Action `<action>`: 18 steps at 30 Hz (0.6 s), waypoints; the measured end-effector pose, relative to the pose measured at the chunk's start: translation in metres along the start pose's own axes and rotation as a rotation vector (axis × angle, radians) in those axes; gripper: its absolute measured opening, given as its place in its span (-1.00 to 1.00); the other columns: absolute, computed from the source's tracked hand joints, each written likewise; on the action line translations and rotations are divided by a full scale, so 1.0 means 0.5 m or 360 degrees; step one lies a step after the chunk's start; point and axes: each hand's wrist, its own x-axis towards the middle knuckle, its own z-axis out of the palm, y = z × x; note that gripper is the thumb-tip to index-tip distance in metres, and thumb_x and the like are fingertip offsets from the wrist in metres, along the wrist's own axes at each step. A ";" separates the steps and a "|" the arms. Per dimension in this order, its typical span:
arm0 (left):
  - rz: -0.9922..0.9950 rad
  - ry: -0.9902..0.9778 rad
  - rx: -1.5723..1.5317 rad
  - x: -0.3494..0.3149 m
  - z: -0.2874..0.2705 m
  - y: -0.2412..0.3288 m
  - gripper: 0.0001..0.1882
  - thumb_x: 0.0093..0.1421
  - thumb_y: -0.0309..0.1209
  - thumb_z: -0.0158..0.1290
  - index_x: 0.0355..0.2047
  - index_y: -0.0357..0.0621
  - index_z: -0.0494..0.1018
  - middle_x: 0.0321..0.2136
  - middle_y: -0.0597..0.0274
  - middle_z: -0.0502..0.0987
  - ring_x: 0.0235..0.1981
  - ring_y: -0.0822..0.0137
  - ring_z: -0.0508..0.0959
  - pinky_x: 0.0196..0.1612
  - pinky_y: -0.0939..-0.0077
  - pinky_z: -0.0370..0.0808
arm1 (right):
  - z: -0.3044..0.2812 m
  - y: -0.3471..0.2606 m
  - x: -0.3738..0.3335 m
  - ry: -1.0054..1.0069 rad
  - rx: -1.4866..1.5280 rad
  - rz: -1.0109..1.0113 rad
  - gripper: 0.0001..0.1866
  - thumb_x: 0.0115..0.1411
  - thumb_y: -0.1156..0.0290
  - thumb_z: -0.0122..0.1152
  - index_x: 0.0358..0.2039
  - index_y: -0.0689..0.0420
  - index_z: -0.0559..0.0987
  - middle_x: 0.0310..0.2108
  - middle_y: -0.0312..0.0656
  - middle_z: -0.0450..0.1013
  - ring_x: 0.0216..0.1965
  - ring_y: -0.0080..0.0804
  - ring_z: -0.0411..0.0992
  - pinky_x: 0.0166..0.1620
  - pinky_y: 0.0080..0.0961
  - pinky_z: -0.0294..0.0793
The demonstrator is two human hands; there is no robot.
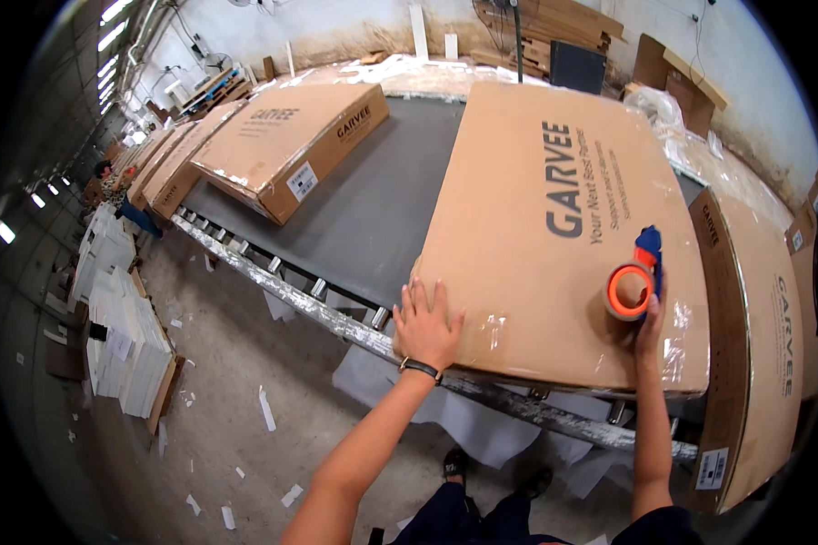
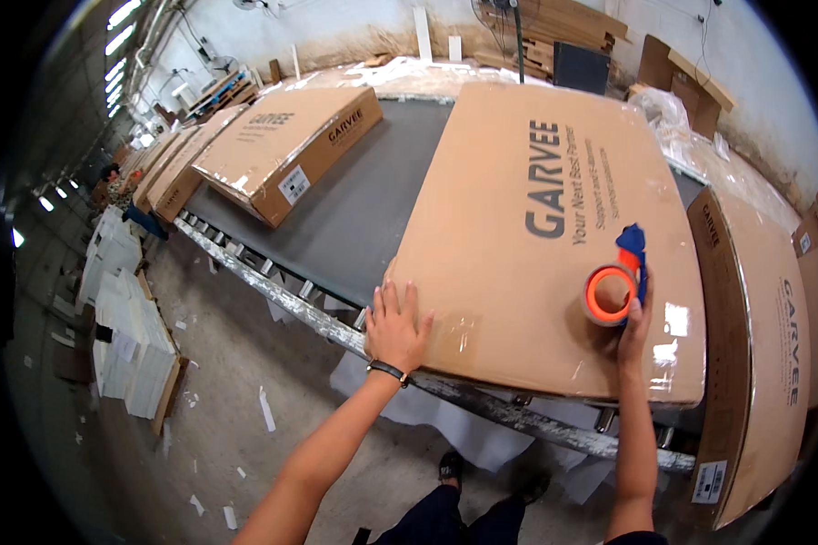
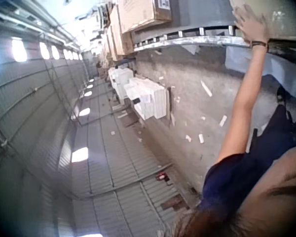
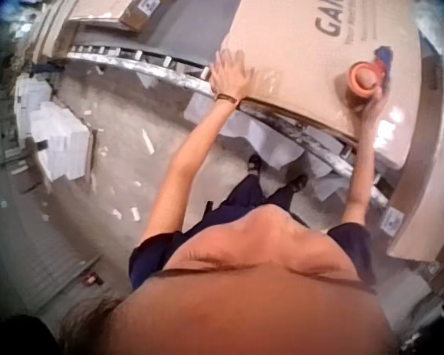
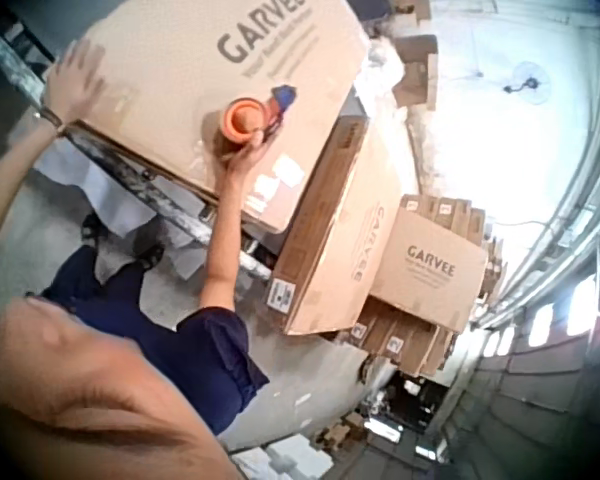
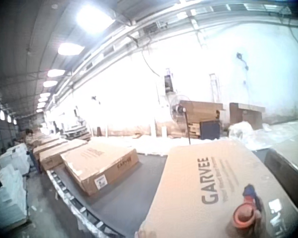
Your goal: The person uses a tape dispenser to seal cardboard boxes on a conveyor belt and slides them along the line.
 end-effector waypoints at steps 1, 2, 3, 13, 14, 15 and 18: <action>0.0038 0.0023 0.0006 0.004 0.004 0.002 -0.37 0.17 0.03 -0.17 0.19 0.02 0.15 0.20 -0.11 0.06 0.22 -0.14 0.05 0.15 -0.15 0.02 | -0.011 0.014 0.001 -0.0001 0.0016 0.0042 -0.42 0.21 0.10 -0.15 0.10 0.30 0.26 0.04 -0.11 0.28 0.08 -0.35 0.22 0.16 -0.44 0.12; 0.0070 -0.0007 -0.0011 0.007 0.006 0.004 -0.37 0.17 0.03 -0.17 0.19 0.02 0.15 0.20 -0.11 0.06 0.22 -0.14 0.05 0.15 -0.15 0.02 | -0.027 0.020 0.001 0.0016 0.0014 0.0074 -0.42 0.22 0.10 -0.16 0.09 0.30 0.27 0.03 -0.11 0.29 0.07 -0.35 0.23 0.15 -0.45 0.13; 0.0068 0.0020 -0.0002 0.006 0.001 0.003 -0.38 0.18 0.03 -0.18 0.18 0.02 0.16 0.20 -0.11 0.07 0.22 -0.15 0.04 0.15 -0.16 0.02 | -0.027 0.025 -0.001 0.0016 0.0016 0.0109 -0.42 0.22 0.09 -0.16 0.09 0.30 0.27 0.02 -0.11 0.30 0.06 -0.35 0.24 0.15 -0.45 0.14; 0.0103 0.0097 -0.0130 -0.013 0.024 -0.012 -0.37 0.17 0.08 -0.23 0.15 0.02 0.23 0.18 -0.10 0.12 0.25 -0.17 -0.03 0.19 -0.28 -0.26 | -0.023 0.021 0.003 -0.0061 0.0185 0.0105 -0.46 0.23 0.00 -0.13 -0.04 0.22 0.40 -0.12 -0.25 0.38 -0.08 -0.48 0.34 0.06 -0.49 0.26; 0.0088 0.0108 -0.0122 -0.008 0.024 -0.017 -0.37 0.17 0.08 -0.24 0.15 0.03 0.23 0.19 -0.08 0.12 0.25 -0.16 -0.04 0.19 -0.28 -0.26 | -0.009 -0.004 0.001 -0.0112 0.0256 0.0263 -0.45 0.21 -0.03 -0.13 -0.04 0.21 0.41 -0.12 -0.24 0.39 -0.08 -0.46 0.35 0.07 -0.47 0.27; 0.0059 0.0003 -0.0056 -0.005 0.021 -0.028 -0.38 0.21 0.08 -0.31 0.18 0.04 0.18 0.22 -0.05 0.06 0.26 -0.14 -0.05 0.18 -0.30 -0.23 | 0.019 -0.049 -0.003 -0.0239 0.0446 0.0565 -0.44 0.19 -0.04 -0.13 -0.04 0.19 0.41 -0.11 -0.22 0.40 -0.07 -0.44 0.37 0.08 -0.45 0.29; 0.0090 0.0021 0.0194 0.012 0.023 -0.030 -0.43 0.22 0.02 -0.30 0.17 0.05 0.18 0.21 0.00 0.11 0.25 -0.12 -0.01 0.14 -0.34 -0.08 | 0.036 -0.128 0.000 -0.0422 0.0325 0.0946 -0.50 0.18 -0.01 -0.11 -0.08 0.13 0.44 -0.21 -0.21 0.44 -0.20 -0.45 0.44 -0.10 -0.46 0.47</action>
